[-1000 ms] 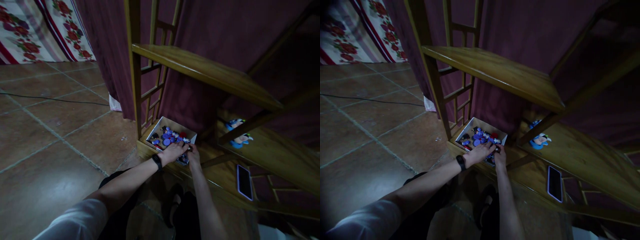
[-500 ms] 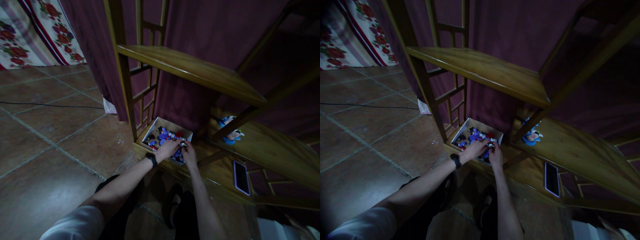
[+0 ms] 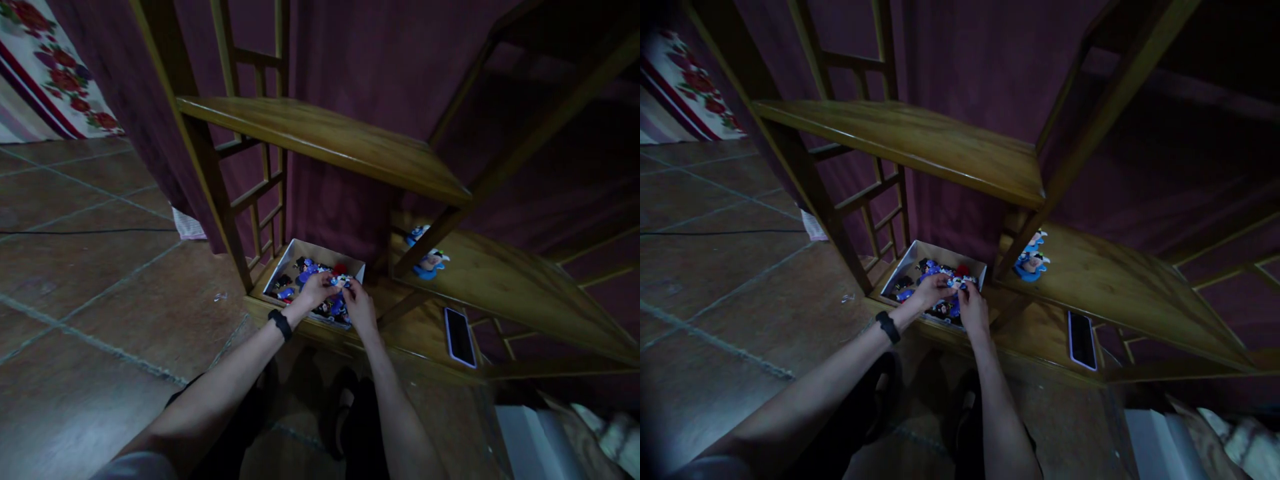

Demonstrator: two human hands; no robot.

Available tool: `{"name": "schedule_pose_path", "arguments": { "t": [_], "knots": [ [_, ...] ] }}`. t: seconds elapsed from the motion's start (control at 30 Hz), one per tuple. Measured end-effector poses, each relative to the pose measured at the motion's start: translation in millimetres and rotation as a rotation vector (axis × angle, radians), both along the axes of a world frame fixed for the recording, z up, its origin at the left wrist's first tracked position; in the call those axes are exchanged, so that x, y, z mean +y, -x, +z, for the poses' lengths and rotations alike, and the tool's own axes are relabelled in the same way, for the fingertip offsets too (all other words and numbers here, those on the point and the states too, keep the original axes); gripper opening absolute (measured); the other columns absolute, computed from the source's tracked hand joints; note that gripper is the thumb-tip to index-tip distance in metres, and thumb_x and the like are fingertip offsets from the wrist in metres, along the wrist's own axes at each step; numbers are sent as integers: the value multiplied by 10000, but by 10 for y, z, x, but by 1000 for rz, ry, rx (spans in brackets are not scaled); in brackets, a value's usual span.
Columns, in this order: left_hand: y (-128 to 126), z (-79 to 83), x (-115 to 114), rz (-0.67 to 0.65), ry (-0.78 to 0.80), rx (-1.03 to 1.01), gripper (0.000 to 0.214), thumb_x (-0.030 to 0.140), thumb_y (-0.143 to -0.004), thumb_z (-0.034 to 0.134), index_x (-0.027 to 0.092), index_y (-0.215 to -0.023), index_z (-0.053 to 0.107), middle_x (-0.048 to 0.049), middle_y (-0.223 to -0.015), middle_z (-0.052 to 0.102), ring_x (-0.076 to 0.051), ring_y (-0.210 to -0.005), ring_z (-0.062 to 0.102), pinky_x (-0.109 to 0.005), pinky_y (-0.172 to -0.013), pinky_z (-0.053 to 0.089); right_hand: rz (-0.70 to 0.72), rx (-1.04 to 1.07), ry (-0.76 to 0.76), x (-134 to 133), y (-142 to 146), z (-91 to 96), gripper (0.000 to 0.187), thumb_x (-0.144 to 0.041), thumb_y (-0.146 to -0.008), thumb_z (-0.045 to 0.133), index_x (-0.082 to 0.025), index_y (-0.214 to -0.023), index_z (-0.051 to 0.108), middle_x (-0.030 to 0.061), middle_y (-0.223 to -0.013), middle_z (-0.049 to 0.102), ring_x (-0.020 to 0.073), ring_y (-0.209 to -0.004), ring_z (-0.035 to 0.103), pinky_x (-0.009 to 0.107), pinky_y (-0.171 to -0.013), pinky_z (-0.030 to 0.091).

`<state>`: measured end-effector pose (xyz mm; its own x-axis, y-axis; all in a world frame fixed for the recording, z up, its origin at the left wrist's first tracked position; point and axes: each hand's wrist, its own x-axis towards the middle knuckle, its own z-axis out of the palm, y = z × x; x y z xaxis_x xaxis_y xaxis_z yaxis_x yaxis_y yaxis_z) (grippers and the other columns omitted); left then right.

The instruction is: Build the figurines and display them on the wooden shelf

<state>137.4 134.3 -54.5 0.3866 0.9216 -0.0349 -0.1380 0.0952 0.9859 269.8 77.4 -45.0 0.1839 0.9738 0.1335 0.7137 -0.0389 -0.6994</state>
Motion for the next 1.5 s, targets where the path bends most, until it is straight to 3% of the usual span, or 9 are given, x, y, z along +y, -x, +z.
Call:
{"name": "schedule_pose_path", "arguments": {
  "t": [0.17,0.4,0.73,0.93,1.1,1.23,1.33,1.5],
  "knots": [
    [23,65,-58,-20,199,-114,360,274,-524,794,132,-779,583,-5,-705,629,-128,-649,590,-288,-648,502,-1,-89,43,-38,18,93,300,-339,-869,426,-274,-1151,505,20,-992,669,170,-870,627,242,-713,443],
    [52,80,-57,-29,294,-165,370,223,-506,808,132,-791,590,-21,-766,640,-134,-717,606,-299,-713,503,17,-209,82,-35,34,136,319,-315,-880,404,-256,-1186,474,37,-1027,657,183,-883,622,246,-714,421],
    [46,102,-107,91,222,-41,432,290,-477,806,139,-832,610,14,-648,598,-97,-594,557,-237,-597,476,24,-244,70,-36,137,127,269,-306,-889,375,-256,-1132,481,30,-1039,646,176,-864,620,243,-695,404],
    [75,14,-196,136,122,3,398,332,-503,775,143,-798,586,34,-606,563,-88,-533,520,-213,-524,437,28,-224,41,-109,213,20,252,-276,-883,389,-234,-1109,492,36,-1044,643,168,-891,610,233,-709,405],
    [113,18,-365,147,88,49,377,335,-506,762,143,-771,574,37,-581,551,-73,-476,479,-200,-474,395,23,-182,66,-243,264,-38,245,-245,-868,418,-216,-1090,518,45,-1026,649,168,-904,600,231,-734,410],
    [230,85,-569,175,126,58,395,296,-451,786,148,-743,564,31,-608,570,-78,-498,496,-212,-498,417,95,-170,30,-461,295,-3,237,-274,-882,399,-226,-1074,528,35,-981,663,172,-894,607,230,-722,419],
    [334,119,-733,135,147,89,368,289,-430,797,139,-676,567,24,-600,572,-75,-504,497,-208,-496,417,175,-233,14,-661,312,64,238,-291,-893,377,-235,-1071,526,34,-976,663,178,-882,613,241,-713,428],
    [428,130,-1065,119,184,68,402,293,-436,806,140,-742,593,13,-645,592,-85,-558,530,-217,-538,449,248,-390,-22,-965,323,188,249,-255,-902,349,-216,-1100,494,58,-1064,625,176,-903,602,274,-760,441]
  ]
}}
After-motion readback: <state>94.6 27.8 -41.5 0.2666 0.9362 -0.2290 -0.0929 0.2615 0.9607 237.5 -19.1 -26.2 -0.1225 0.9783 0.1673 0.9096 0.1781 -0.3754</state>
